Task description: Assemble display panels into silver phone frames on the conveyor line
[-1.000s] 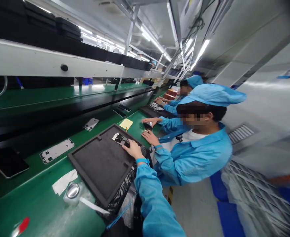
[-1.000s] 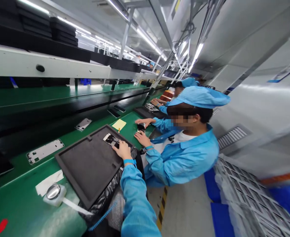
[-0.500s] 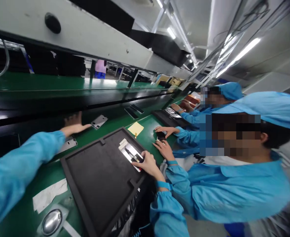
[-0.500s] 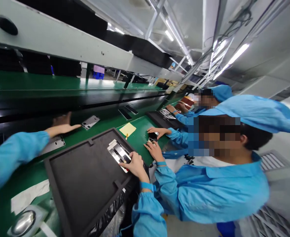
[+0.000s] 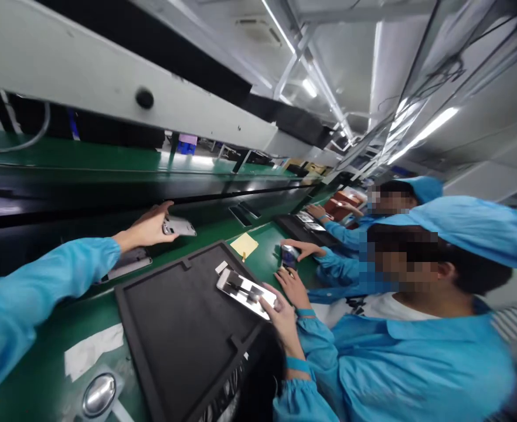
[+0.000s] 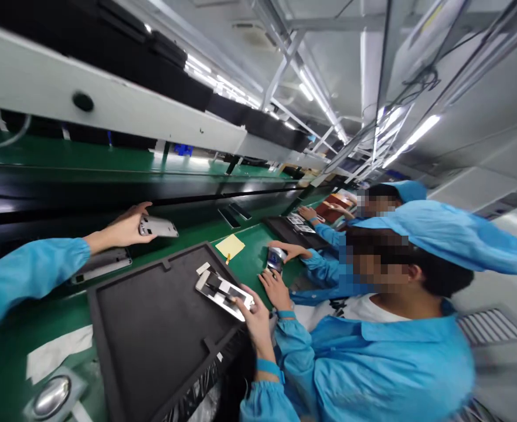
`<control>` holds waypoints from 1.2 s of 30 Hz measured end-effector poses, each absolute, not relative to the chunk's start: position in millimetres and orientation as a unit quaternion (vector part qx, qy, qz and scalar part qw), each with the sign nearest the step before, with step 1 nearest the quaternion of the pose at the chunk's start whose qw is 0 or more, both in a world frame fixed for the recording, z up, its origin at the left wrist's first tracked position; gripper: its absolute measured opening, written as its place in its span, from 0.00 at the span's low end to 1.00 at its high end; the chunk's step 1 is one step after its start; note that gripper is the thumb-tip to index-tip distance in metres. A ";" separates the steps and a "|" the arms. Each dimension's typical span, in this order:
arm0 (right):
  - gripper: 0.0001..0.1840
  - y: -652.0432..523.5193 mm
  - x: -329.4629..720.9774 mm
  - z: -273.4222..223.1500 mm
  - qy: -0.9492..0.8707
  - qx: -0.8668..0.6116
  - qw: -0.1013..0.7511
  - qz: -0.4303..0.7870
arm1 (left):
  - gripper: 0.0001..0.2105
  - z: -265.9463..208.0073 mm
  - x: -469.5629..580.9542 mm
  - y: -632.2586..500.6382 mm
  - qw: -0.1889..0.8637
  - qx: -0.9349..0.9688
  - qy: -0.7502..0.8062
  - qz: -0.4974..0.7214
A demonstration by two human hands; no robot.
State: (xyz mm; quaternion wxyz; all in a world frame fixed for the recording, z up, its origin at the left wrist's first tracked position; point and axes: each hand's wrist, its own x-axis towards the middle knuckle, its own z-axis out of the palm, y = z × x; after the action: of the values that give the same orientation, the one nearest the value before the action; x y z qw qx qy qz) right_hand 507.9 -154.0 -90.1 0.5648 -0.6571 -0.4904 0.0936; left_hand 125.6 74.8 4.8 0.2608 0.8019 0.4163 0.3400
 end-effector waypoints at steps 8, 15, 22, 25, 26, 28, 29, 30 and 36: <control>0.31 -177.1 399.6 -17.4 -0.359 -0.543 0.758 0.047 | 0.37 65.2 -4.1 -95.3 0.437 0.646 0.361 0.512; 0.28 -222.1 175.1 41.0 -0.433 -0.399 0.759 0.279 | 0.42 51.7 -57.4 -251.0 0.855 0.340 0.170 0.353; 0.18 -246.6 68.9 29.2 -0.497 -0.365 0.713 0.333 | 0.43 7.8 -106.2 -302.6 0.826 0.456 0.151 0.295; 0.12 -255.6 52.2 25.7 -0.520 -0.398 0.683 0.324 | 0.39 6.4 -131.5 -311.8 0.679 0.589 0.277 0.340; 0.13 -259.9 46.9 25.5 -0.524 -0.404 0.674 0.330 | 0.37 6.2 -139.5 -315.1 0.616 0.634 0.321 0.341; 0.16 -269.8 35.0 26.3 -0.525 -0.402 0.661 0.354 | 0.34 4.7 -153.7 -321.5 0.510 0.703 0.375 0.325; 0.17 -274.8 28.4 27.1 -0.521 -0.395 0.662 0.367 | 0.34 3.3 -159.5 -324.3 0.477 0.726 0.381 0.316; 0.18 -279.5 21.5 28.0 -0.514 -0.385 0.668 0.376 | 0.33 1.6 -164.6 -326.6 0.454 0.744 0.379 0.311; 0.14 -287.4 -10.3 30.4 -0.467 -0.339 0.716 0.393 | 0.34 -9.1 -179.7 -325.2 0.368 0.802 0.344 0.322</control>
State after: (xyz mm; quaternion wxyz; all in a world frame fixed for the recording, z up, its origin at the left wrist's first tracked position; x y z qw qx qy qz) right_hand -10.3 -287.4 30.4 0.7162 -0.3386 -0.4665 0.3933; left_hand -179.7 -325.2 -9.1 0.3681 0.8017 0.3436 0.3219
